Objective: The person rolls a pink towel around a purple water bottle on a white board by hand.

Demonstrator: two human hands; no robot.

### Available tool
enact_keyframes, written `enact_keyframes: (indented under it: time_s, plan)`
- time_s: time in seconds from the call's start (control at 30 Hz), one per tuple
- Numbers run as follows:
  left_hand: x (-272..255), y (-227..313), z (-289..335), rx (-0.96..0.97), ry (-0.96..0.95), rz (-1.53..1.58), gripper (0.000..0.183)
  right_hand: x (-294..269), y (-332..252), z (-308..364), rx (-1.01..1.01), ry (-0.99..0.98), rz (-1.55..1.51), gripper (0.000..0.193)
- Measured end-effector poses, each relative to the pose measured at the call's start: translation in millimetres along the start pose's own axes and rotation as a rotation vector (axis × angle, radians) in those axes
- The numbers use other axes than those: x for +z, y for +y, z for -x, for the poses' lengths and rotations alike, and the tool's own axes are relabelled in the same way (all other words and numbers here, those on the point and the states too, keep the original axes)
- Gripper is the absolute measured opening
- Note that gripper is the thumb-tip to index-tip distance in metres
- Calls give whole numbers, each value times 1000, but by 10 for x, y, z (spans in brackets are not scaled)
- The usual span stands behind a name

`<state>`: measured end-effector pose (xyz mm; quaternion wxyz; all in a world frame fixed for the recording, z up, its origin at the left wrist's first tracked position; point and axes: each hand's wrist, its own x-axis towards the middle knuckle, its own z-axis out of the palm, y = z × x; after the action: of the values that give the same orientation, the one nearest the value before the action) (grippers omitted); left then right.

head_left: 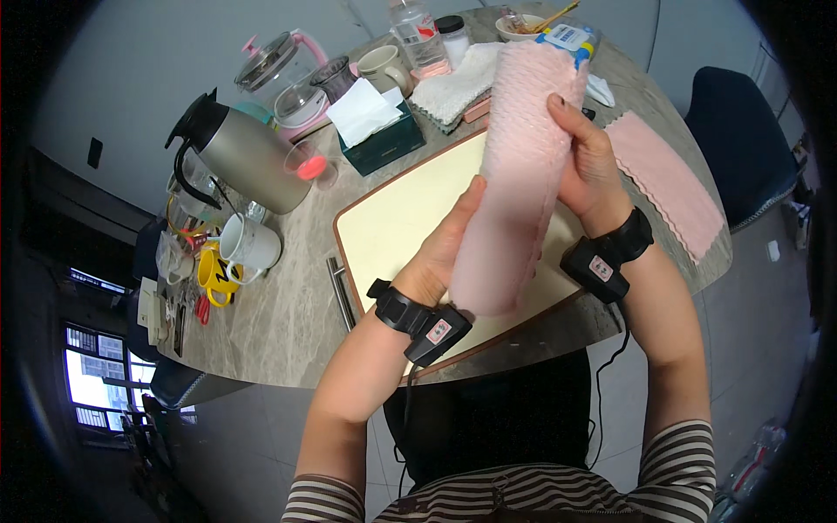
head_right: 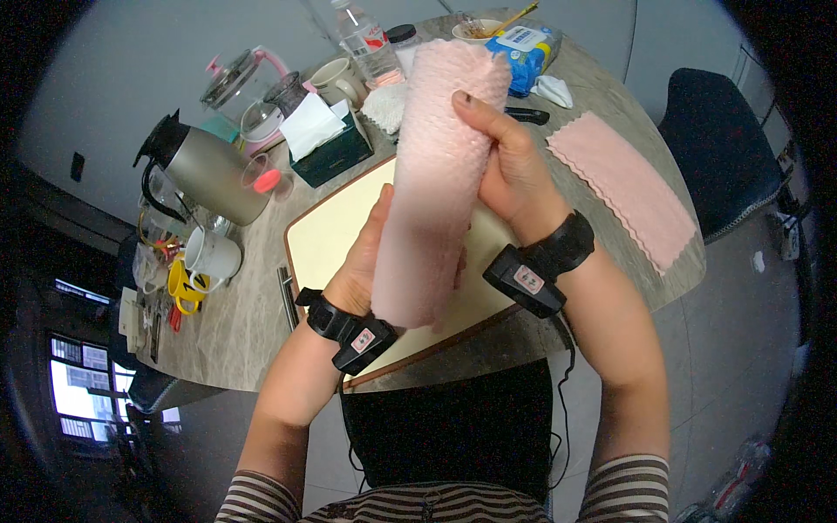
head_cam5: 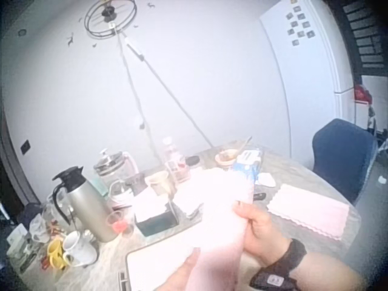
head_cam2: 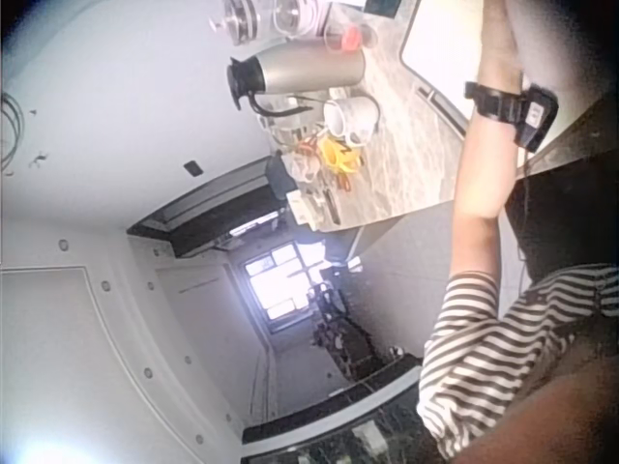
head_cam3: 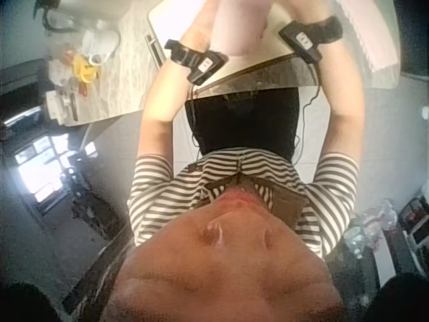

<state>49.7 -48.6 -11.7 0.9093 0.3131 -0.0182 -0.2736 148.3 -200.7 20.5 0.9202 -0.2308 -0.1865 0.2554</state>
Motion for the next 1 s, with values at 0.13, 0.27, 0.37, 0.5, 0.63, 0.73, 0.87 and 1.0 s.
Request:
enact_keyframes:
  time_s: [0.13,0.27,0.37,0.5,0.63,0.73,0.87,1.0]
  plan:
    - [-23,-29,-33,-10,8,-1,75,-15,-18,-13,-45,19,-12,36]
    - [51,-19,-38,-16,-28,-39,78,-55,-23,-6,-51,4,35,56]
    - [23,-59,17,25,79,86,84,13,-12,11,-28,-65,28,60]
    - [-9,-12,77,-33,-75,172,84,69,4,33,-78,-57,81,65]
    - [82,-61,111,-26,-22,120,76,87,-12,39,-33,-123,70,66]
    - [74,-64,50,-44,-94,-92,93,66,-18,40,-19,-128,61,67]
    - [168,-65,90,-47,-63,-11,90,47,-24,31,6,-170,-32,58]
    - [33,-42,100,-33,-86,-79,88,48,-24,20,-4,-164,-31,58]
